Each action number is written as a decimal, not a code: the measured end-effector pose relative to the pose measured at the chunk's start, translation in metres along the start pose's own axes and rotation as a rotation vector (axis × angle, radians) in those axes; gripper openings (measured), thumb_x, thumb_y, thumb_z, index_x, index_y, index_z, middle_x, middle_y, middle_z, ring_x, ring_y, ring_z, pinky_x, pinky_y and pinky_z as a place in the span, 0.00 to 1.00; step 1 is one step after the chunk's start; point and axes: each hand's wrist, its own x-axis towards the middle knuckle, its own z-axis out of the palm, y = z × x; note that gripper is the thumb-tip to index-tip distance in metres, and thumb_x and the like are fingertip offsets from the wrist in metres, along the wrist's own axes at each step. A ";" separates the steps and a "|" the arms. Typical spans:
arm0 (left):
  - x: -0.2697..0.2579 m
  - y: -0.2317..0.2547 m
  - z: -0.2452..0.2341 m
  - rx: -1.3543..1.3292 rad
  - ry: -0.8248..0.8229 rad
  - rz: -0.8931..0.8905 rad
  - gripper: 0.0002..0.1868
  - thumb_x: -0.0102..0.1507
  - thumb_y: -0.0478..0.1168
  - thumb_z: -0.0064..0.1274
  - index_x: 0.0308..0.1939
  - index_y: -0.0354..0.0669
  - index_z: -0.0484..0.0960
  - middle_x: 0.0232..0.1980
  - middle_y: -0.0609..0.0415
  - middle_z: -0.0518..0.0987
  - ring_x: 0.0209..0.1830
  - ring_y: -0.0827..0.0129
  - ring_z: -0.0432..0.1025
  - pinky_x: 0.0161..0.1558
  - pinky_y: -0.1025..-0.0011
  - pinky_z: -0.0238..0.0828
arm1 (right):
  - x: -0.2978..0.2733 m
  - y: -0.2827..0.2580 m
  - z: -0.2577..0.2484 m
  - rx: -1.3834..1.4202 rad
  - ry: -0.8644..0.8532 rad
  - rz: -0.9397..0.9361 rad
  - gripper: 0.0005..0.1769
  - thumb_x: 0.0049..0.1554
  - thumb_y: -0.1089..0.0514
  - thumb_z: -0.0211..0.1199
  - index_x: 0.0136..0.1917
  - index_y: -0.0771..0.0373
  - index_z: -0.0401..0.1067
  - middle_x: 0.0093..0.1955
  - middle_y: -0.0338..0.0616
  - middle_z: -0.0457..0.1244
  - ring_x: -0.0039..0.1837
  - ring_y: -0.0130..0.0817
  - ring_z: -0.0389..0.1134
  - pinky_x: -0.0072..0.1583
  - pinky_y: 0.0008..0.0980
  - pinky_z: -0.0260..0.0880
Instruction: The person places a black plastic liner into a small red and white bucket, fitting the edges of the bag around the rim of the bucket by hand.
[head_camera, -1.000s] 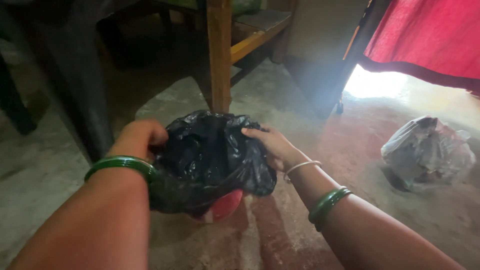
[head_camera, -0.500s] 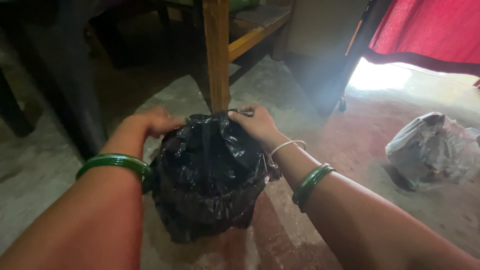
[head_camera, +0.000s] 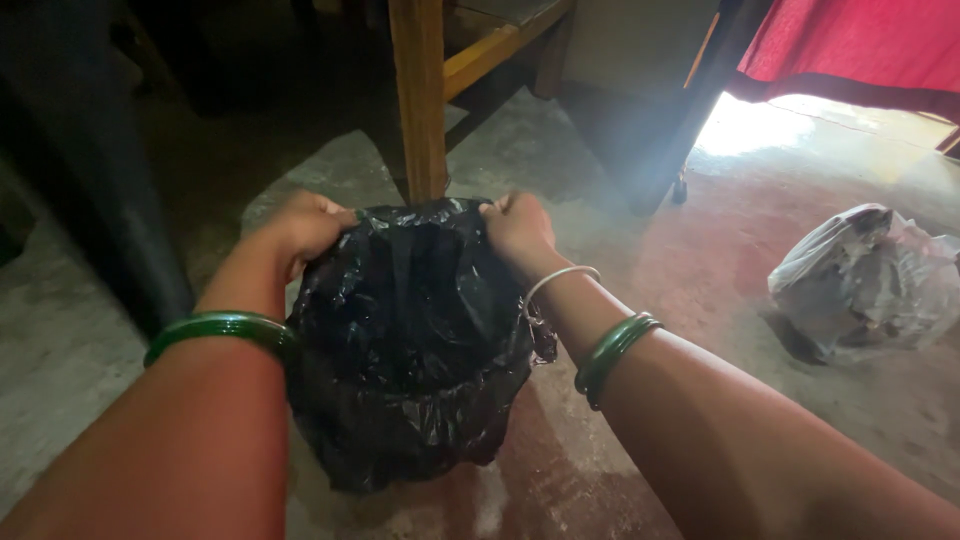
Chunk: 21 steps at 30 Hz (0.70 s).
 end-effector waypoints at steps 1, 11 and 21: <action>0.000 -0.001 0.002 -0.025 0.008 -0.004 0.12 0.70 0.42 0.51 0.48 0.37 0.82 0.43 0.45 0.85 0.39 0.64 0.79 0.45 0.64 0.77 | 0.003 0.004 0.002 -0.011 0.014 -0.004 0.16 0.56 0.46 0.66 0.47 0.61 0.75 0.47 0.52 0.70 0.55 0.48 0.72 0.57 0.45 0.68; 0.006 -0.028 -0.003 0.323 0.199 0.066 0.13 0.68 0.46 0.54 0.47 0.40 0.84 0.50 0.43 0.84 0.48 0.60 0.77 0.54 0.59 0.71 | 0.012 0.033 -0.003 -0.102 -0.098 0.100 0.19 0.54 0.46 0.68 0.50 0.63 0.75 0.51 0.56 0.71 0.56 0.49 0.73 0.59 0.44 0.71; -0.033 -0.009 -0.003 0.128 0.304 0.016 0.15 0.65 0.48 0.59 0.43 0.40 0.85 0.48 0.45 0.86 0.46 0.62 0.80 0.51 0.63 0.75 | -0.001 0.003 -0.013 -0.058 0.000 -0.142 0.20 0.54 0.47 0.66 0.54 0.63 0.78 0.52 0.51 0.72 0.57 0.45 0.73 0.60 0.42 0.70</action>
